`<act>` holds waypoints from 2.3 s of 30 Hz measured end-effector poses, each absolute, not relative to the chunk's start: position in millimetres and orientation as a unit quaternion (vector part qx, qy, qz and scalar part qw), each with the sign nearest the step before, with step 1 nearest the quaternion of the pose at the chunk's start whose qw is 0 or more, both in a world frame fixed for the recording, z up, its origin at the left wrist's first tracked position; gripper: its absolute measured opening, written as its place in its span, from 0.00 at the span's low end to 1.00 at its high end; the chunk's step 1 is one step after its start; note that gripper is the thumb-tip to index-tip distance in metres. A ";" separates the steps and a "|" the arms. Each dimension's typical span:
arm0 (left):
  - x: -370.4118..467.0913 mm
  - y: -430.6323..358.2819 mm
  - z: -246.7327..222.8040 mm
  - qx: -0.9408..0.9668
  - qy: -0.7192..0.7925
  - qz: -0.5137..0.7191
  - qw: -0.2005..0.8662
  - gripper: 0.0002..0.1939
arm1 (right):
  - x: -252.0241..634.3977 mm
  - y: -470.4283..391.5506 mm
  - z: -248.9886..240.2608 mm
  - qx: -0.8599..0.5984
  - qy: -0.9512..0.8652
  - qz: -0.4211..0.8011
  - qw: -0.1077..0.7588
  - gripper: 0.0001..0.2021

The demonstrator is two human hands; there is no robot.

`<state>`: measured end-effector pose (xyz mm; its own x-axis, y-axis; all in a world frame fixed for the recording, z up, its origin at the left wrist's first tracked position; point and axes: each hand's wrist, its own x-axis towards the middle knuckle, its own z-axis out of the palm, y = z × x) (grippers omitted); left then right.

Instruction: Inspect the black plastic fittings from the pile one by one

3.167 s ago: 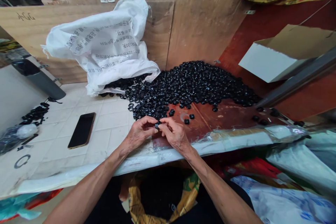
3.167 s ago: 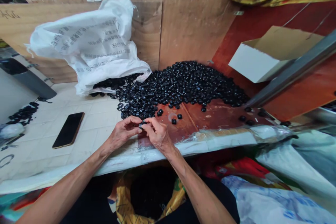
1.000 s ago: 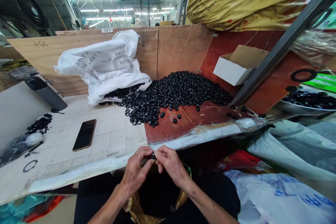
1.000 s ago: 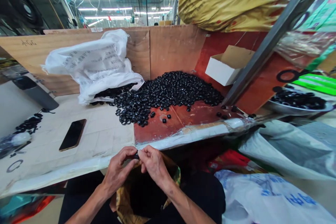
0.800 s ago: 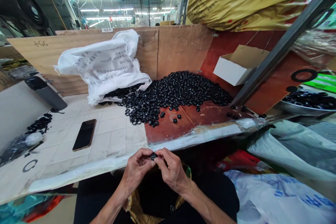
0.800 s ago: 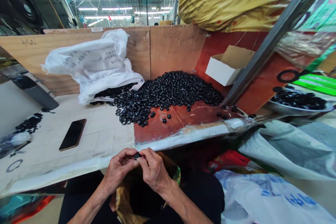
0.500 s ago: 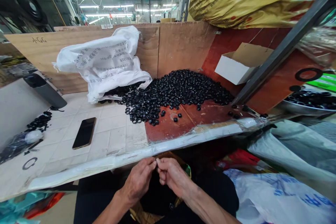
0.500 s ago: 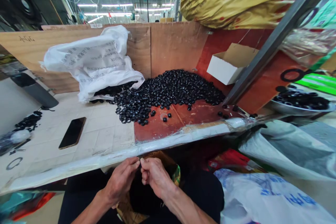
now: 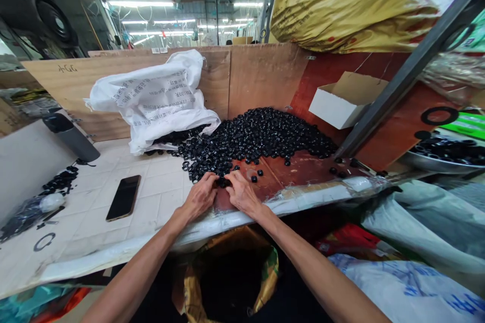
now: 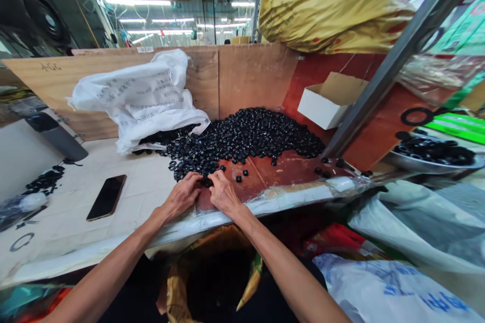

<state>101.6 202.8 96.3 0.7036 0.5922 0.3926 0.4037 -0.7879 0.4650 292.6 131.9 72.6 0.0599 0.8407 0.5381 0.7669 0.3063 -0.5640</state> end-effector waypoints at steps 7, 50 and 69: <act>111.4 227.9 75.6 0.909 0.270 0.259 0.185 0.13 | 290.8 150.5 47.7 -0.604 -0.686 0.029 0.404 0.07; 112.0 195.9 88.4 0.770 0.258 0.391 0.433 0.09 | 291.8 125.8 75.8 -0.527 -0.626 0.150 0.555 0.12; 110.7 198.1 87.3 0.755 0.268 0.395 0.449 0.10 | 293.7 121.3 85.5 -0.547 -0.630 0.154 0.529 0.12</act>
